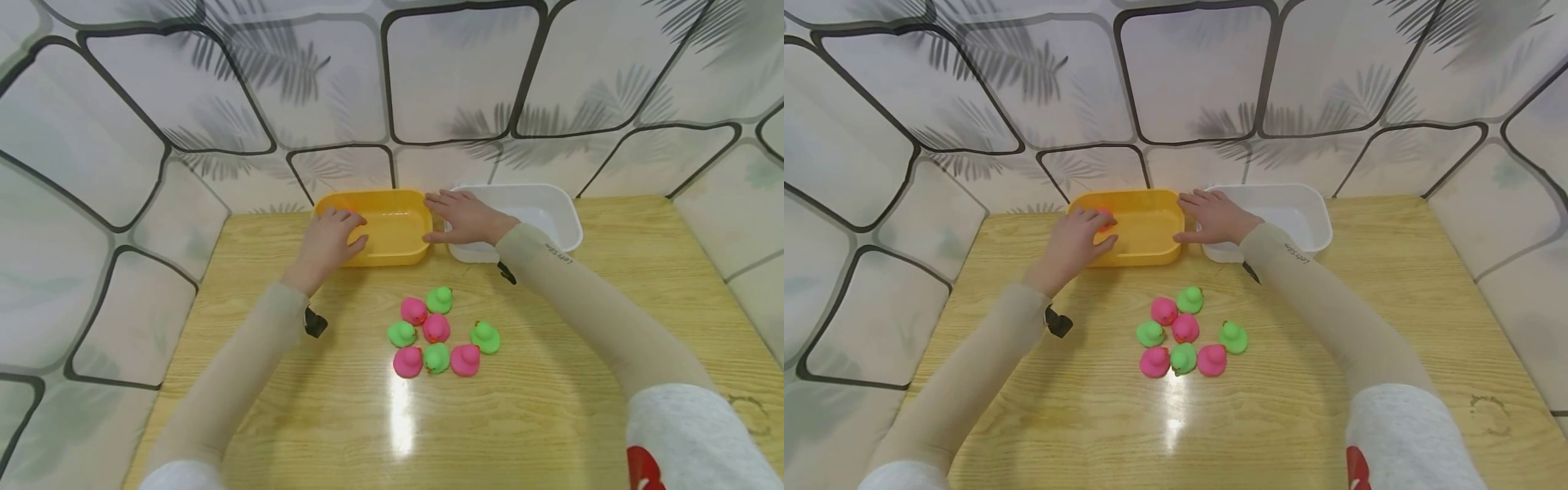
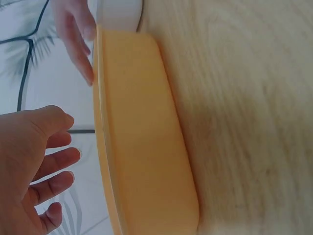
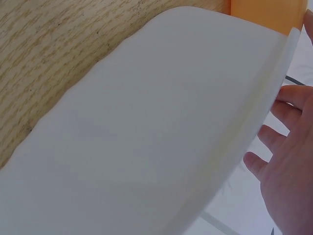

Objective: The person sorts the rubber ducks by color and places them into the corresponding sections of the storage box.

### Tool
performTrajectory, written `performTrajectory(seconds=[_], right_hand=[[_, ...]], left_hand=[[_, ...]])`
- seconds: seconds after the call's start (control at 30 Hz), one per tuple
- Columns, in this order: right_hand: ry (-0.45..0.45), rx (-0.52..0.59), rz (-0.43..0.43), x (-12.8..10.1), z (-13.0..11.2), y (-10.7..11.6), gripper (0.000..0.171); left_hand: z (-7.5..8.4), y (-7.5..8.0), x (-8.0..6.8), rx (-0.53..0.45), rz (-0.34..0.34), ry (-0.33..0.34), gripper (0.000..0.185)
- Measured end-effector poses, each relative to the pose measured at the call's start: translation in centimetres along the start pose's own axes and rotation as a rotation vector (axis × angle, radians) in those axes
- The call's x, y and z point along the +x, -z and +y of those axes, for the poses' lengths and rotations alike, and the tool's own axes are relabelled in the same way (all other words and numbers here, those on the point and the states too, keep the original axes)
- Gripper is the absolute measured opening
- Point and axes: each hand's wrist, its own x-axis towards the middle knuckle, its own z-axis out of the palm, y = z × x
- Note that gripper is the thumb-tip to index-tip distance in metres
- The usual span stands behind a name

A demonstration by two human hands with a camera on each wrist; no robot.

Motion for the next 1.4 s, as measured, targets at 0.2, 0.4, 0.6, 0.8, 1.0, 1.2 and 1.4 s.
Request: performTrajectory(seconds=[0.2,0.4,0.6,0.8,1.0,1.2,1.4], right_hand=[[0.001,0.0,0.007,-0.1,0.1,0.0,0.09],[0.0,-0.007,0.013,0.0,0.4,-0.3,0.09],[-0.002,0.007,0.012,-0.1,0.4,-0.2,0.09],[0.005,0.015,0.02,-0.1,0.3,-0.4,0.09],[0.007,0.016,0.02,0.0,0.2,-0.5,0.09],[0.004,0.02,0.019,-0.1,0.1,-0.3,0.09],[0.014,0.025,0.037,-0.1,-0.1,-0.3,0.087]], left_hand=[[1.4,-0.4,-1.7,-0.013,0.007,-0.061,0.03],[2.9,-1.2,-3.4,-0.046,-0.002,-0.134,0.027],[4.1,-2.3,-4.5,-0.093,-0.045,-0.177,0.028],[5.3,-2.8,-5.1,-0.174,-0.165,-0.237,0.033],[6.2,-3.4,-5.1,-0.185,-0.229,-0.283,0.035],[7.0,-3.8,-4.9,-0.22,-0.304,-0.286,0.034],[7.6,-3.8,-4.6,-0.221,-0.336,-0.278,0.032]])
